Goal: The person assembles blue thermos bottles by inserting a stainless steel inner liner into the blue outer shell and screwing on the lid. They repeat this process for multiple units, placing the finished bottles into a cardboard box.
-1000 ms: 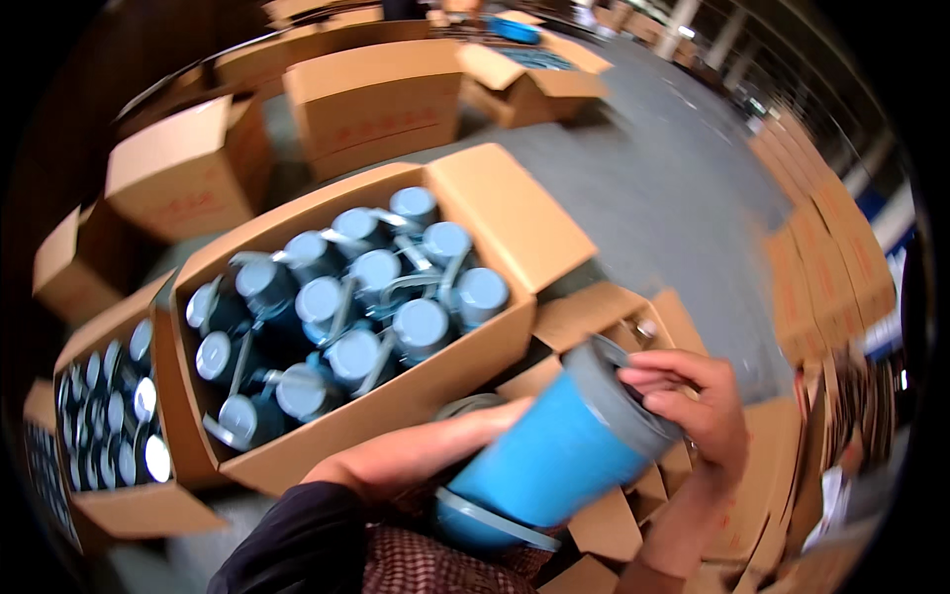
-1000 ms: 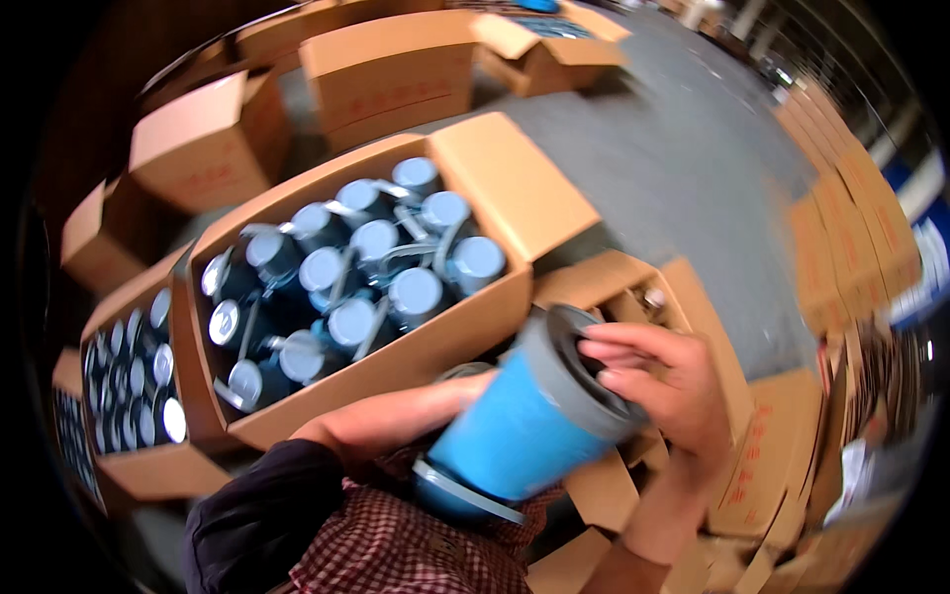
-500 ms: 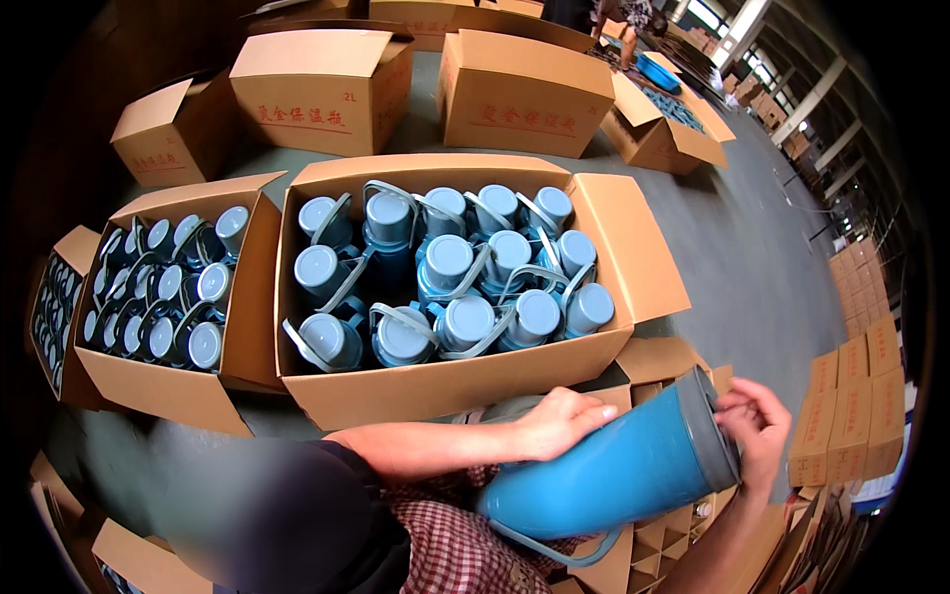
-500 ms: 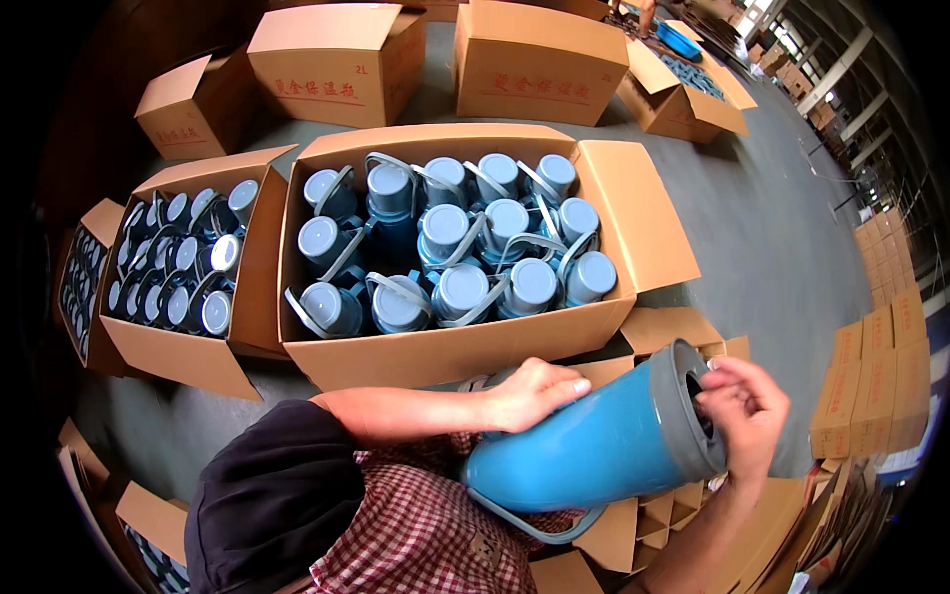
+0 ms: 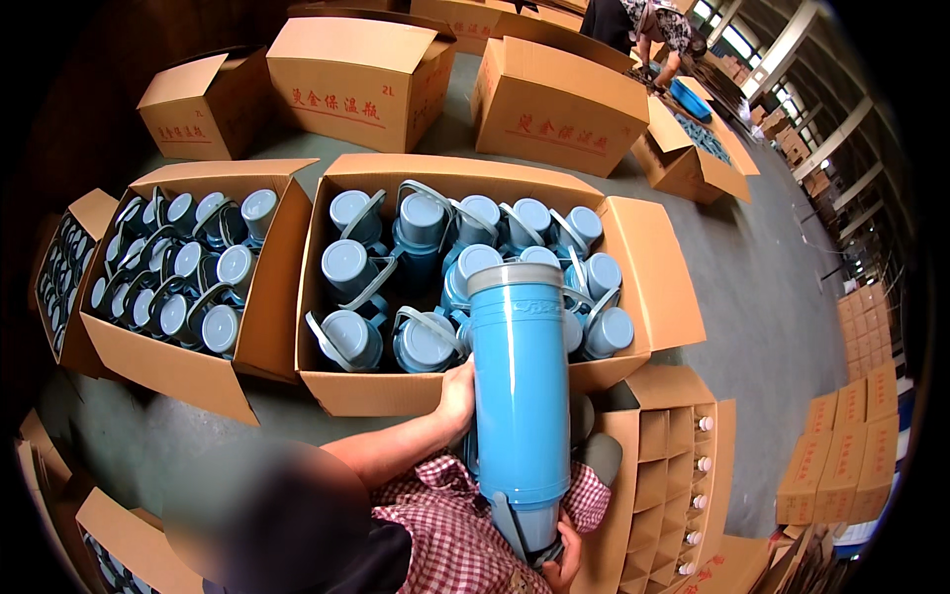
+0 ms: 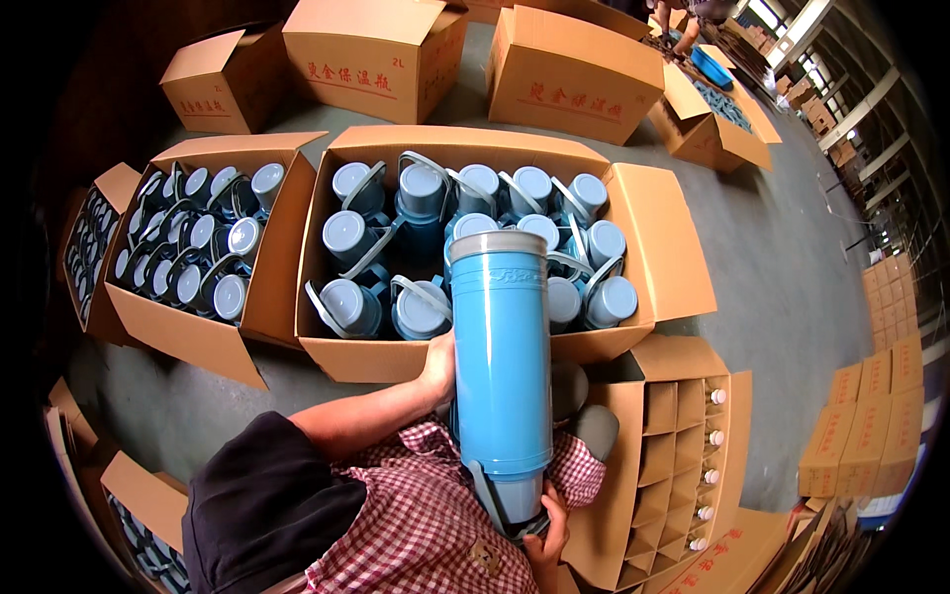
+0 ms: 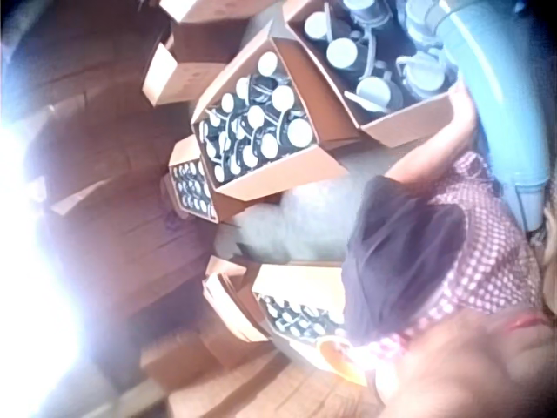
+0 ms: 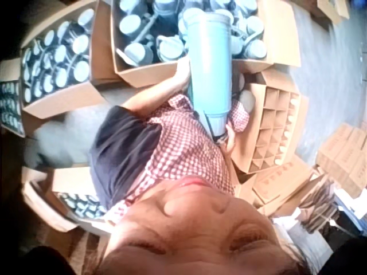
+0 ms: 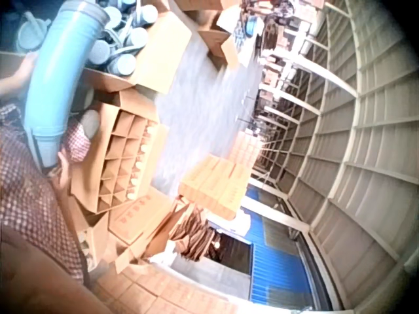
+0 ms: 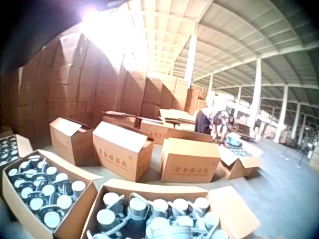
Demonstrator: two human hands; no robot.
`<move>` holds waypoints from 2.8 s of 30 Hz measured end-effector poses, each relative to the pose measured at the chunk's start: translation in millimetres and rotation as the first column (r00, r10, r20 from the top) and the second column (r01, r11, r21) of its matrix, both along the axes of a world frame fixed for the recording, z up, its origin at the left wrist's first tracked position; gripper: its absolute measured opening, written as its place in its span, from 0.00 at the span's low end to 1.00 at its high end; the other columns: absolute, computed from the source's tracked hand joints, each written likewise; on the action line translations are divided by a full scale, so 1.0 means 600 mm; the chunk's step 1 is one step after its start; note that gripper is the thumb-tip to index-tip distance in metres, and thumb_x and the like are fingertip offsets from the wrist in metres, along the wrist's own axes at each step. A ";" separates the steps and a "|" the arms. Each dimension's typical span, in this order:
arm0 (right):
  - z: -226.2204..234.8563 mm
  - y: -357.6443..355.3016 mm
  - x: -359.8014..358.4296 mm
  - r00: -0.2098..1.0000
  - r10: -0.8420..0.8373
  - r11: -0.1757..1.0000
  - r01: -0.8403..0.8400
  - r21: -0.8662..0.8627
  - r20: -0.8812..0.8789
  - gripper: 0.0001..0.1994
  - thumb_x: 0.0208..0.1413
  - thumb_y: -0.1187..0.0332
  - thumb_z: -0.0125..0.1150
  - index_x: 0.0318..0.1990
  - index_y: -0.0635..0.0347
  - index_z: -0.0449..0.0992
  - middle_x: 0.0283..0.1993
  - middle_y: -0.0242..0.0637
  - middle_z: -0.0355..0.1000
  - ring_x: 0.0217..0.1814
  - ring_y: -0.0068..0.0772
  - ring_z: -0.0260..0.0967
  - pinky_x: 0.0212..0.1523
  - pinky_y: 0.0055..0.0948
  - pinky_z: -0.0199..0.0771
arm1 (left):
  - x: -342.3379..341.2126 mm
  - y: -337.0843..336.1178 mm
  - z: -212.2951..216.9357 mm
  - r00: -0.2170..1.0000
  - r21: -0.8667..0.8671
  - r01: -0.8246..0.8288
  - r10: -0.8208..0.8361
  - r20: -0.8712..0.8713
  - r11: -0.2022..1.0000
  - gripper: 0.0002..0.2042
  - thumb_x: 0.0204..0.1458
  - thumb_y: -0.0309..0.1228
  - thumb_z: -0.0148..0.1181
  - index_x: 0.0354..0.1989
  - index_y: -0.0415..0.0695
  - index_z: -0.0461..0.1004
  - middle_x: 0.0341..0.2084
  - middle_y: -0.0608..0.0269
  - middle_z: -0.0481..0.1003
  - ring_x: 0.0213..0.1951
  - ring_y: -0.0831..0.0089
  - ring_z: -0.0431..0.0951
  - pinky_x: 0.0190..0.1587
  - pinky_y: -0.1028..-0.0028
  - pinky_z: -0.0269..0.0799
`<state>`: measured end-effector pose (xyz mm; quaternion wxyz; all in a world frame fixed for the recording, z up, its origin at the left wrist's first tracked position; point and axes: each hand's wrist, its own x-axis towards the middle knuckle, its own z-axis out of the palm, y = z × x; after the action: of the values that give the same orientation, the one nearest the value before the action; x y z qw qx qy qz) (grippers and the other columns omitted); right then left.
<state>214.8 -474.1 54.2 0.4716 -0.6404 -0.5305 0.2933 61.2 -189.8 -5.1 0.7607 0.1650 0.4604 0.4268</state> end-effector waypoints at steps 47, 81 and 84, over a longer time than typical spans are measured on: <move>0.043 0.469 -0.030 0.984 0.171 0.969 -0.178 0.171 0.052 0.09 0.47 0.83 0.56 0.36 0.69 0.79 0.49 0.48 0.74 0.56 0.42 0.70 0.57 0.35 0.68 | 0.093 0.191 0.038 0.995 0.323 0.018 0.013 -0.096 0.946 0.11 0.52 0.23 0.57 0.44 0.37 0.73 0.34 0.61 0.77 0.31 0.74 0.78 0.32 0.77 0.72; -0.045 0.390 0.097 0.800 -0.135 0.980 0.196 0.041 -0.584 0.17 0.61 0.64 0.53 0.52 0.65 0.72 0.49 0.41 0.73 0.50 0.32 0.71 0.47 0.27 0.71 | -0.046 0.089 0.586 0.416 0.507 0.841 0.373 -0.829 0.189 0.12 0.36 0.30 0.64 0.26 0.34 0.73 0.18 0.59 0.71 0.20 0.69 0.71 0.26 0.73 0.67; -0.021 0.437 0.136 0.513 -0.298 0.930 0.345 -0.124 -0.805 0.28 0.61 0.49 0.47 0.60 0.61 0.65 0.55 0.41 0.69 0.54 0.30 0.68 0.49 0.30 0.69 | -0.052 0.019 0.573 0.614 0.615 0.765 0.501 -0.610 -0.191 0.12 0.34 0.31 0.65 0.26 0.37 0.73 0.20 0.59 0.73 0.19 0.65 0.72 0.24 0.69 0.68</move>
<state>296.3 -211.7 41.8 0.7237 -0.5082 -0.1346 0.4471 29.9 -178.5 338.4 0.1071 0.8982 0.1917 0.3809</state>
